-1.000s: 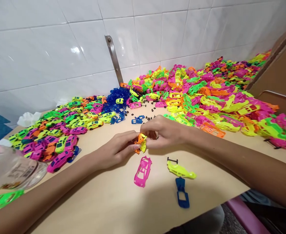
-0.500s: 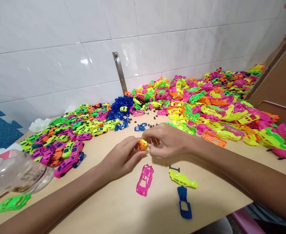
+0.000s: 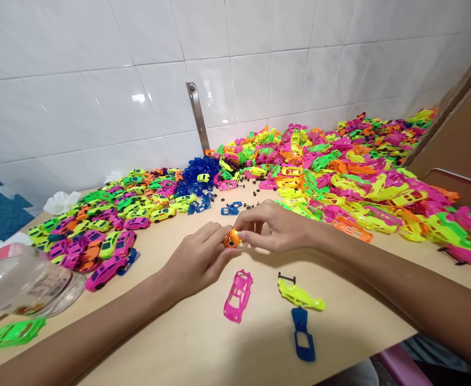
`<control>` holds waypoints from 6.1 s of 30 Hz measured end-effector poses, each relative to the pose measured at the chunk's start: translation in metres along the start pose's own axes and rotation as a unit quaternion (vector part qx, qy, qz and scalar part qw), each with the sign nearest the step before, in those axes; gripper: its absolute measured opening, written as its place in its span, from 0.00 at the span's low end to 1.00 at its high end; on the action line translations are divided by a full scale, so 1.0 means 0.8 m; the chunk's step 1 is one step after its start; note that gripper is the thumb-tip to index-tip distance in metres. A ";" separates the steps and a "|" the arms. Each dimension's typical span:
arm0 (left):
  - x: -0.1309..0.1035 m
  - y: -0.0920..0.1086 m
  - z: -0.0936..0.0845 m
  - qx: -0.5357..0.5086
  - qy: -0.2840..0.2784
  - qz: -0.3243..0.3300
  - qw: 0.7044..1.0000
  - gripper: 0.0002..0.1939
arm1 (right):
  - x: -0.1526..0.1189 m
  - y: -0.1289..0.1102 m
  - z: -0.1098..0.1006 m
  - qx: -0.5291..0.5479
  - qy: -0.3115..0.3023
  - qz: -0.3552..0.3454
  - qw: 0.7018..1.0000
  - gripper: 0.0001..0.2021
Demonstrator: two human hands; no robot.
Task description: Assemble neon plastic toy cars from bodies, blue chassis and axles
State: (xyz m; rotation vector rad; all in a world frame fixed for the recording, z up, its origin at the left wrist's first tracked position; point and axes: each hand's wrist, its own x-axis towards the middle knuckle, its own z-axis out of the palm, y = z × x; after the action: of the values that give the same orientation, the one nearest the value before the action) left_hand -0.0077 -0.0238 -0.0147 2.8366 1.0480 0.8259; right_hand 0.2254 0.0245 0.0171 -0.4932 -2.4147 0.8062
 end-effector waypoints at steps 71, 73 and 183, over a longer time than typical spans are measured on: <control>-0.006 -0.010 -0.003 -0.029 0.108 -0.077 0.991 0.09 | 0.013 0.035 0.021 -0.052 0.298 0.256 0.918 0.01; -0.007 -0.014 -0.006 -0.067 0.101 -0.102 0.987 0.10 | 0.009 0.045 0.004 -0.018 0.296 0.252 0.921 0.04; 0.016 -0.003 0.001 -0.501 -0.043 -0.230 0.833 0.24 | 0.002 0.011 0.043 -0.174 0.308 -0.026 0.935 0.02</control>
State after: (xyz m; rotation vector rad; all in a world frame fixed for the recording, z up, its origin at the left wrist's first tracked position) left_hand -0.0008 -0.0143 -0.0099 1.6387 0.8472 0.8279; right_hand 0.2056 0.0169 -0.0112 -0.6940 -1.9587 0.1455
